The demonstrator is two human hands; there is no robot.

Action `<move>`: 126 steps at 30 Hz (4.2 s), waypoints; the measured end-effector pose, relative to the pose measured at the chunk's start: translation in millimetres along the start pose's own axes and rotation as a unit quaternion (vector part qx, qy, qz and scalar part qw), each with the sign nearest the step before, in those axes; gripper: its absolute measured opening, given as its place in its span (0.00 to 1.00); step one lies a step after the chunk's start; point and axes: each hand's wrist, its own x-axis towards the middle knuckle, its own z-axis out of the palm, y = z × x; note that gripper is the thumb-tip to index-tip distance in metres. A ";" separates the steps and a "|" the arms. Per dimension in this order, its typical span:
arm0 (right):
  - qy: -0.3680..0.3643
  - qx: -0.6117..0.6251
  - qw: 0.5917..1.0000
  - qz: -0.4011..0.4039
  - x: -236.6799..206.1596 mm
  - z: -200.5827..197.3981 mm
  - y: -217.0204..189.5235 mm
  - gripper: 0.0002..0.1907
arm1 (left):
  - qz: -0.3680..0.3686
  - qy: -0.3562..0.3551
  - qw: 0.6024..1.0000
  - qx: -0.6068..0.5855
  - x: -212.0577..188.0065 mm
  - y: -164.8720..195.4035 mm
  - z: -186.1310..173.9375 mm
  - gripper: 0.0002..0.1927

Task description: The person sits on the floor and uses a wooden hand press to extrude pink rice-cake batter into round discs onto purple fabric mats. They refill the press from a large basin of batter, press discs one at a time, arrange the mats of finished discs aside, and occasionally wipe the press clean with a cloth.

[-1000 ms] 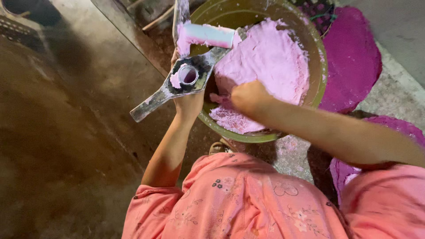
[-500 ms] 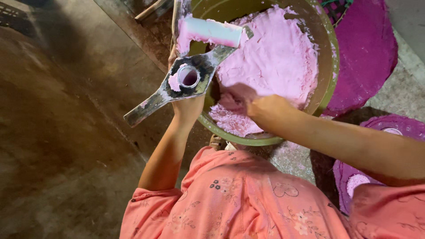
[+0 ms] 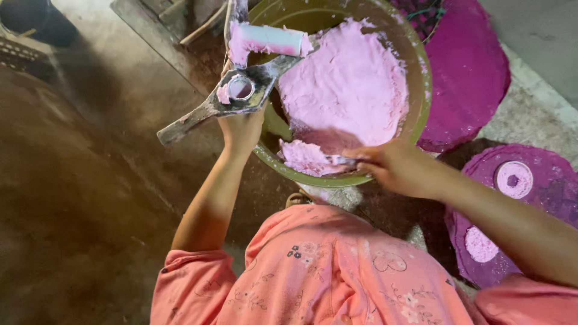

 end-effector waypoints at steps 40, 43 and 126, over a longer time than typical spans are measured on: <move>0.263 0.350 0.898 0.035 -31.1 35.1 44.2 0.21 | 0.197 -0.103 0.911 0.348 -11.6 23.2 88.4 0.28; 0.319 0.228 0.920 0.010 -13.5 52.7 36.4 0.25 | 0.205 -0.093 0.887 0.404 -13.3 16.9 98.4 0.27; 0.371 0.291 0.881 -0.029 15.2 22.4 73.0 0.18 | -0.173 -0.258 0.835 -0.454 -33.2 31.5 93.1 0.20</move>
